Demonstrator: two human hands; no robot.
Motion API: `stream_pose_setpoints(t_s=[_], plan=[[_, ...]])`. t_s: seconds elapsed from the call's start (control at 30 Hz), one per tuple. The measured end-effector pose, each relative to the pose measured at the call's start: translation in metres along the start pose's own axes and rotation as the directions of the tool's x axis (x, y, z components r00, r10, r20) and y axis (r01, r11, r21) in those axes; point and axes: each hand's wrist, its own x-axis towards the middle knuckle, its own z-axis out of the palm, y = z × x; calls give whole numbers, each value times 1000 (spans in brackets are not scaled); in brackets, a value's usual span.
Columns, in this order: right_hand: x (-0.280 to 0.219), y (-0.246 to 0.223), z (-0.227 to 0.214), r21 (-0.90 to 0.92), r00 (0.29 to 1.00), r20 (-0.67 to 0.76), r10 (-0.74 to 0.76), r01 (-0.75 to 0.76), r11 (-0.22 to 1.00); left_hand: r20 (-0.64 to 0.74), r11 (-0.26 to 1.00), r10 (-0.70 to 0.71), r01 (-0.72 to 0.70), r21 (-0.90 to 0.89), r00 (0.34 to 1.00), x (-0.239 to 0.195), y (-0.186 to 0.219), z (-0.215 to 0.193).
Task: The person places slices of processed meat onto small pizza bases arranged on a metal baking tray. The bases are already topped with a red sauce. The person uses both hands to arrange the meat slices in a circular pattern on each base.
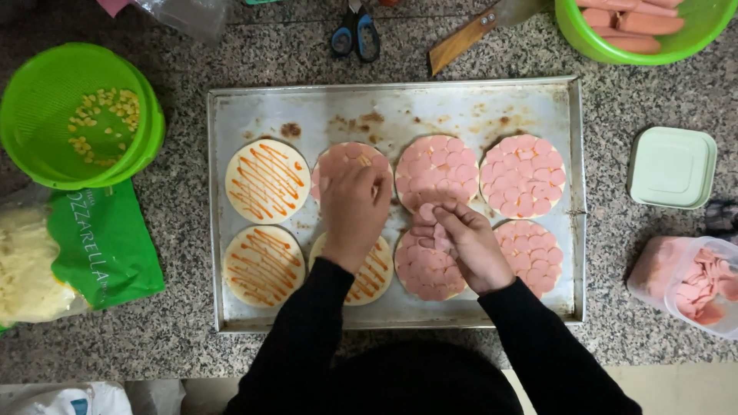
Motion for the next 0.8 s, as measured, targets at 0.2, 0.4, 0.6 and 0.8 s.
stream_pose_setpoints(t_s=[0.2,0.4,0.6,0.8], plan=[[-11,-10,19,-154,994,80,-77,89,984,186,951,228,-178,-251,956,3,52,-79],[-30,-13,35,-220,989,113,-98,121,968,185,880,469,-474,-18,864,-21,33,-67],[-28,-8,20,-138,991,135,-12,31,990,142,997,-17,27,-72,990,-27,6,-69],[-27,-1,11,-62,987,160,-24,35,997,88,980,-134,145,-136,987,-19,0,-38]])
